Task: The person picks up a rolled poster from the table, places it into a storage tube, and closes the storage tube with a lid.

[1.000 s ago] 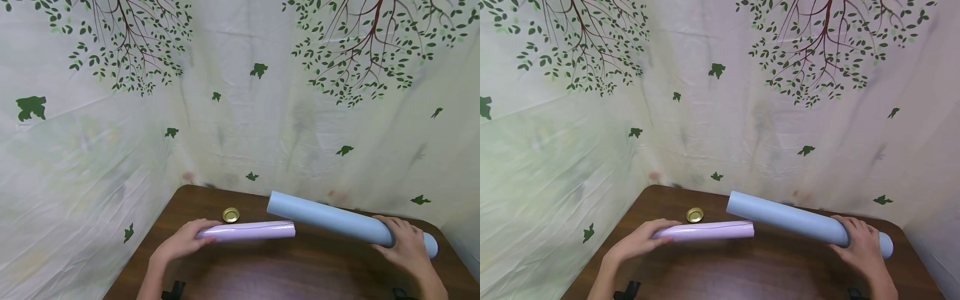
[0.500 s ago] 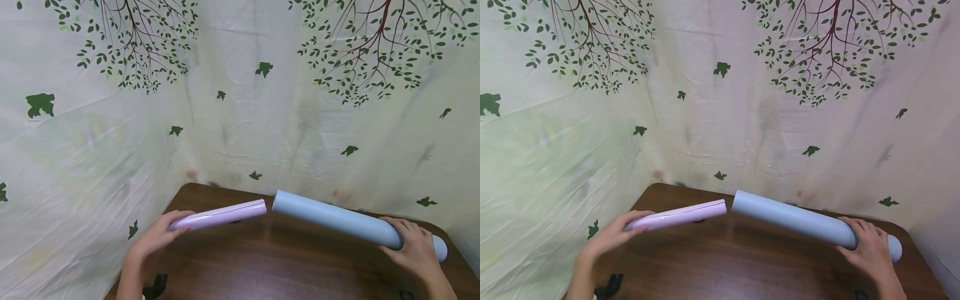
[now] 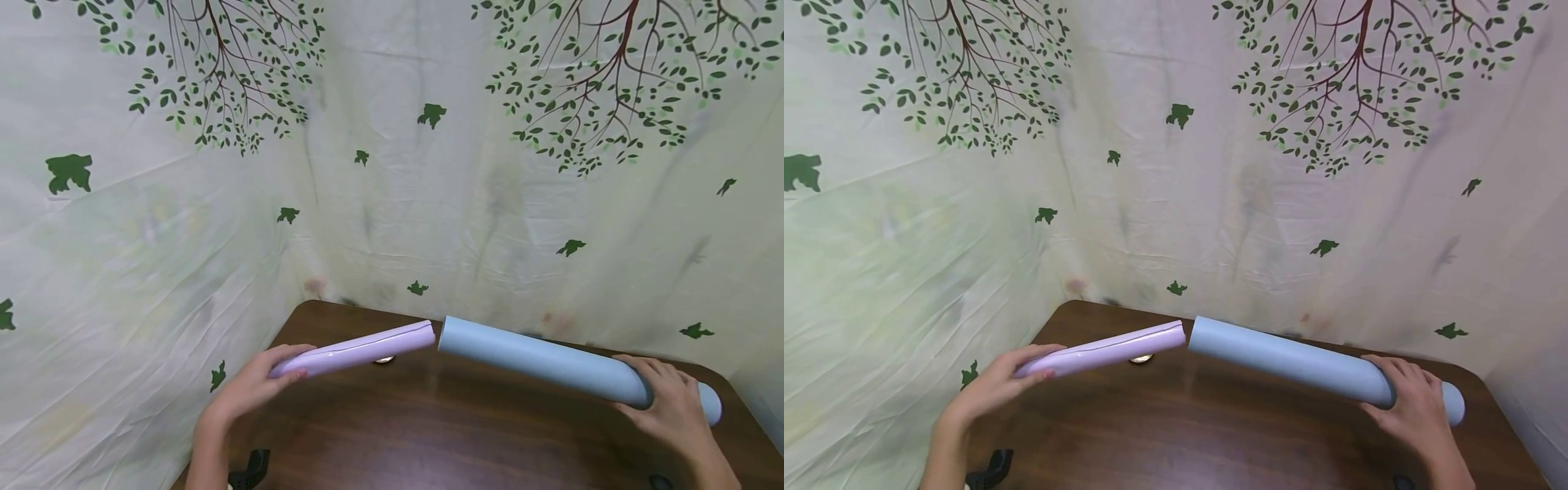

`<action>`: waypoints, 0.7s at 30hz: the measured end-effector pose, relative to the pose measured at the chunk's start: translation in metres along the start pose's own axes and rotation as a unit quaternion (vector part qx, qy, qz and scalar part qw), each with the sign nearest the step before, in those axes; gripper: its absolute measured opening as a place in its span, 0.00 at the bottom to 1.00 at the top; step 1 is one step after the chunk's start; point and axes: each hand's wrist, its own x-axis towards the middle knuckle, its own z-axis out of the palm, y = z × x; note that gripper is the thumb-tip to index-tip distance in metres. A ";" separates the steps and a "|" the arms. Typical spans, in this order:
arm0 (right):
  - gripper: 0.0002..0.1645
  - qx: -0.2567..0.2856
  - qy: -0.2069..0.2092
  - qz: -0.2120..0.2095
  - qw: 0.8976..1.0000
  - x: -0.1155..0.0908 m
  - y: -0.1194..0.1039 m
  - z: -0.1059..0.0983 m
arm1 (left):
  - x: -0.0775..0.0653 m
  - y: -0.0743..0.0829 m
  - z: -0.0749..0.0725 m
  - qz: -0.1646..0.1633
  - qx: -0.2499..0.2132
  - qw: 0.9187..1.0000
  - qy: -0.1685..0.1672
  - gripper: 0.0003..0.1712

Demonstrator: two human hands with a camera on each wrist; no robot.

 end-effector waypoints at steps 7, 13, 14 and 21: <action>0.54 -0.001 0.010 -0.012 1.000 0.001 -0.003 0.002 | 0.002 0.000 0.003 0.022 -0.023 0.999 -0.008 0.25; 0.55 0.002 0.012 -0.015 1.000 0.003 -0.005 0.003 | 0.004 0.001 0.004 0.012 -0.046 0.999 -0.022 0.25; 0.55 0.001 0.011 -0.015 1.000 0.003 -0.006 0.003 | 0.004 0.001 0.004 0.009 -0.049 0.998 -0.024 0.24; 0.55 0.007 0.013 -0.019 1.000 0.003 -0.008 0.004 | 0.005 0.003 0.006 0.019 -0.044 0.998 -0.027 0.24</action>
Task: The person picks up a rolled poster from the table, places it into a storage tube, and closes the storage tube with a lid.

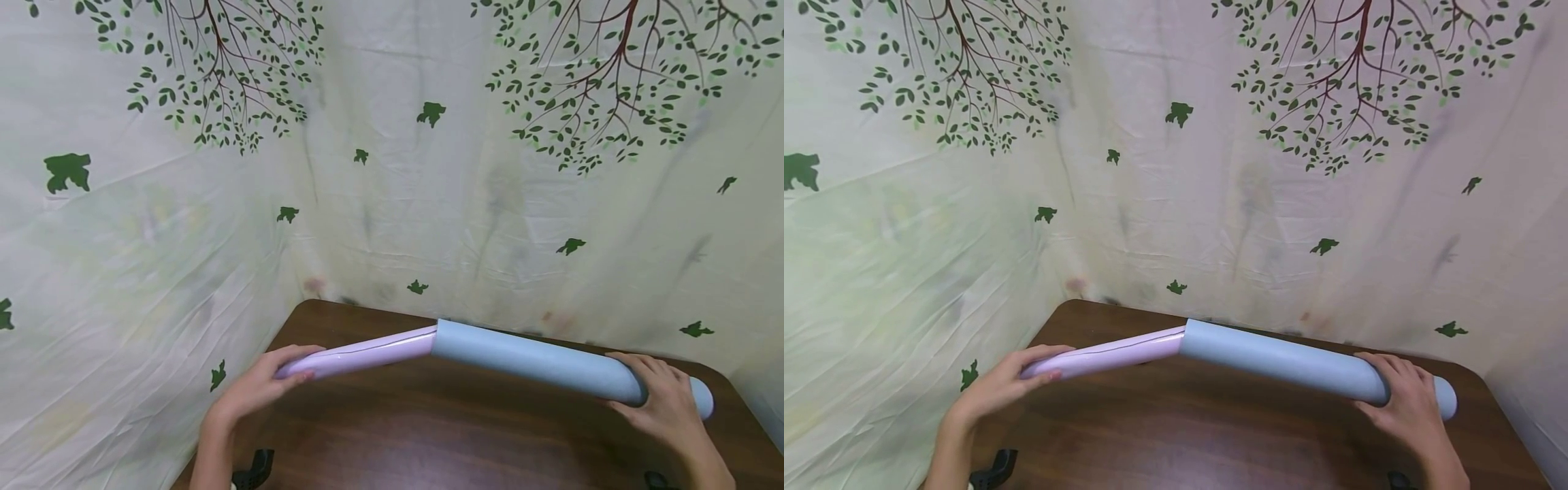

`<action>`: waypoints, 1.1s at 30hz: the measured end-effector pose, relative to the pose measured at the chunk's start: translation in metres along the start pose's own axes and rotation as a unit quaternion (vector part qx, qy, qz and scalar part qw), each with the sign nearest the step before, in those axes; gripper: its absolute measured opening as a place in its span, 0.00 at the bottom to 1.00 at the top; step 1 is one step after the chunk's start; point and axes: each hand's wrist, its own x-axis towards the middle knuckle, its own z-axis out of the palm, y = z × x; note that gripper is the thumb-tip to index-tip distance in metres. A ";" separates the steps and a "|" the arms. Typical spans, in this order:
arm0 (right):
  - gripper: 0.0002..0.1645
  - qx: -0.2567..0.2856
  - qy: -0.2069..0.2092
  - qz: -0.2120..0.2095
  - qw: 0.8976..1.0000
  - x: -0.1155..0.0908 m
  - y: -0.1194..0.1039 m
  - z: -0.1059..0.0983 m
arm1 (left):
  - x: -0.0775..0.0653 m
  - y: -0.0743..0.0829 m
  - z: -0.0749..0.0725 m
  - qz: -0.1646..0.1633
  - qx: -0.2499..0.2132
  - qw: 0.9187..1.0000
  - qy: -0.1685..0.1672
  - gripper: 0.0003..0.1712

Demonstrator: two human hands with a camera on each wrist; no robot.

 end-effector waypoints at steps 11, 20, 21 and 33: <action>0.55 0.008 0.003 -0.006 1.000 0.001 -0.004 0.000 | 0.003 0.003 0.005 0.026 -0.026 0.999 -0.015 0.23; 0.56 0.011 -0.008 -0.007 1.000 0.003 -0.006 0.000 | 0.004 0.006 0.006 0.043 -0.031 0.998 -0.016 0.22; 0.56 0.012 -0.009 -0.008 1.000 0.004 -0.007 0.000 | 0.004 0.007 0.006 0.044 -0.032 0.998 -0.017 0.22; 0.55 0.020 -0.015 -0.020 0.999 0.007 -0.013 0.003 | 0.006 0.011 0.009 0.066 -0.013 0.997 -0.027 0.23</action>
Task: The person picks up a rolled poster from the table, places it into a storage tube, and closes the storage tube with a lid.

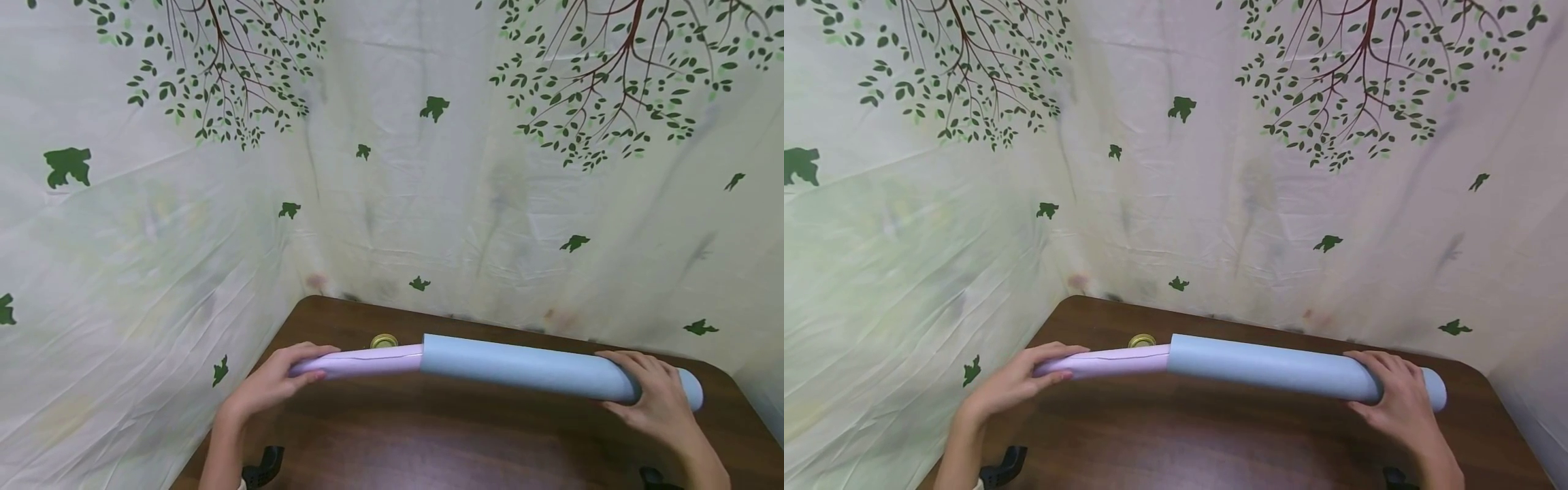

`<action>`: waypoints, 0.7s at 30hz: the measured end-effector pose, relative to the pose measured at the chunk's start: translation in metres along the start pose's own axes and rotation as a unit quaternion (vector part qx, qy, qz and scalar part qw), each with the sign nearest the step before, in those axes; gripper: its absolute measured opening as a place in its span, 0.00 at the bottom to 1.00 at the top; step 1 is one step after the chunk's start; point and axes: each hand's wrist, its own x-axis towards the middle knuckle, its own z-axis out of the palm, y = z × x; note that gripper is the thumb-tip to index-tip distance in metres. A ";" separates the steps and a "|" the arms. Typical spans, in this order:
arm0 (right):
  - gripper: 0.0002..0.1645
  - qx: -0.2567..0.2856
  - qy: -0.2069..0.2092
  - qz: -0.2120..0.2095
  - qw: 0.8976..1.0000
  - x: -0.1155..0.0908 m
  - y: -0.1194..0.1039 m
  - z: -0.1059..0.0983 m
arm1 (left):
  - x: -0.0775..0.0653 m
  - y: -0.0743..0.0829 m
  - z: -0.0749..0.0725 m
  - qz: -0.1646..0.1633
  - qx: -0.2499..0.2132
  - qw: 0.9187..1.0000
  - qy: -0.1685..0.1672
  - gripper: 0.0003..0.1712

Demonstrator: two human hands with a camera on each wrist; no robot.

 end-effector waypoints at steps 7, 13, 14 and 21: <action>0.56 0.003 -0.005 -0.002 1.000 0.001 -0.003 0.000 | 0.003 0.005 0.005 0.024 0.016 1.000 -0.003 0.23; 0.57 0.010 -0.010 -0.005 1.000 0.002 -0.008 0.002 | 0.008 0.007 0.012 0.032 0.011 0.999 -0.017 0.22; 0.57 0.012 -0.010 -0.006 1.000 0.002 -0.008 0.003 | 0.009 0.007 0.013 0.034 0.009 0.999 -0.019 0.22; 0.57 0.016 -0.010 -0.010 1.000 0.004 -0.013 0.006 | 0.013 0.008 0.020 0.023 0.018 0.999 -0.035 0.22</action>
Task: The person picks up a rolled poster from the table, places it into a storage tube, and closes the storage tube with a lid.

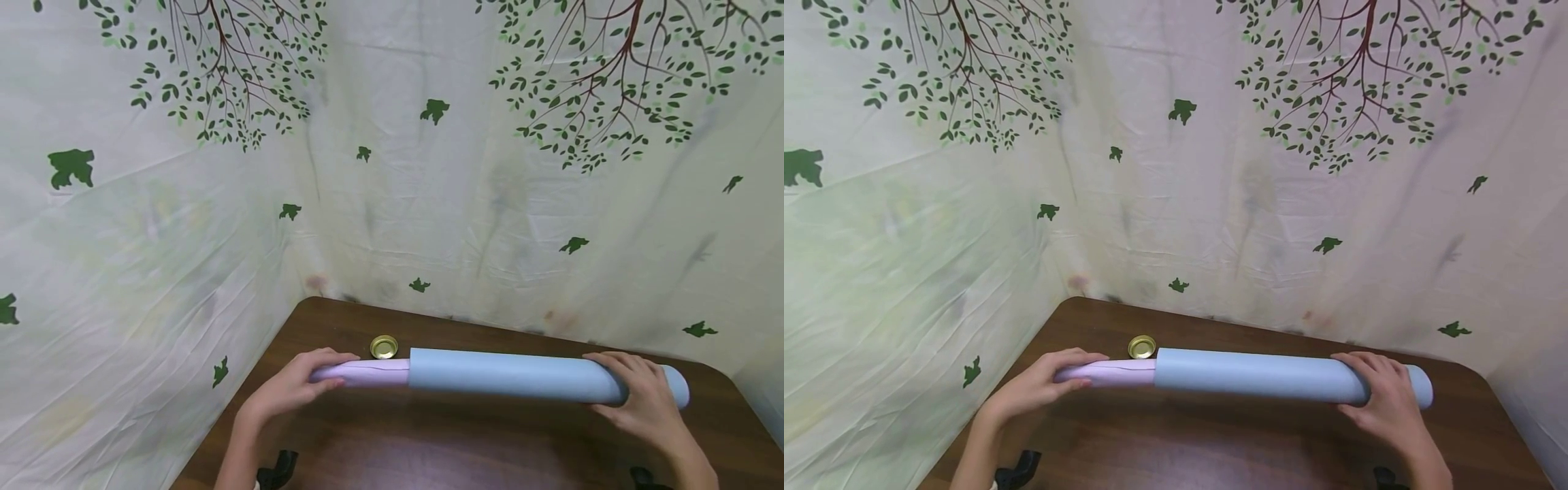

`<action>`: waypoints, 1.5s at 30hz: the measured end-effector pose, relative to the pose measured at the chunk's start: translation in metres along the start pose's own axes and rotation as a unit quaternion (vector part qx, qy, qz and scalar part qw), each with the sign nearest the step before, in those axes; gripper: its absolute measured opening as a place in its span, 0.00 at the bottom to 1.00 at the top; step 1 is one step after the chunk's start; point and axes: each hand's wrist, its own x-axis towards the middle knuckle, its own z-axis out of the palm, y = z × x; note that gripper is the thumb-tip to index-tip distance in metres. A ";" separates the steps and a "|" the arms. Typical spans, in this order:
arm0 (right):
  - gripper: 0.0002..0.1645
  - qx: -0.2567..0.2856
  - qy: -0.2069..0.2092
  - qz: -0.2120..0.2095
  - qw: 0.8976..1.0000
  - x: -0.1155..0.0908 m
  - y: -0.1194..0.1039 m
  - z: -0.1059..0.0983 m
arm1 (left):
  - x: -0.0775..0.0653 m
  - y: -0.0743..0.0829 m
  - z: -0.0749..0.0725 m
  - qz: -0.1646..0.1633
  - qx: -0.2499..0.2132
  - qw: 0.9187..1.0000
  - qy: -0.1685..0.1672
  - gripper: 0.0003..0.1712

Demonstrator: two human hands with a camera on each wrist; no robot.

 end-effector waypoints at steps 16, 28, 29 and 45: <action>0.56 0.000 -0.037 -0.027 0.999 0.002 -0.010 0.019 | 0.013 -0.002 0.018 0.030 0.027 0.999 -0.032 0.22; 0.56 0.006 -0.047 -0.026 0.999 0.002 -0.013 0.022 | 0.017 0.001 0.026 0.018 0.014 0.999 -0.046 0.21; 0.56 0.005 -0.047 -0.027 0.999 0.002 -0.013 0.022 | 0.018 0.002 0.027 0.017 0.012 0.999 -0.046 0.22; 0.55 -0.001 -0.046 -0.031 0.998 0.003 -0.016 0.022 | 0.023 0.005 0.036 0.013 0.014 0.998 -0.064 0.24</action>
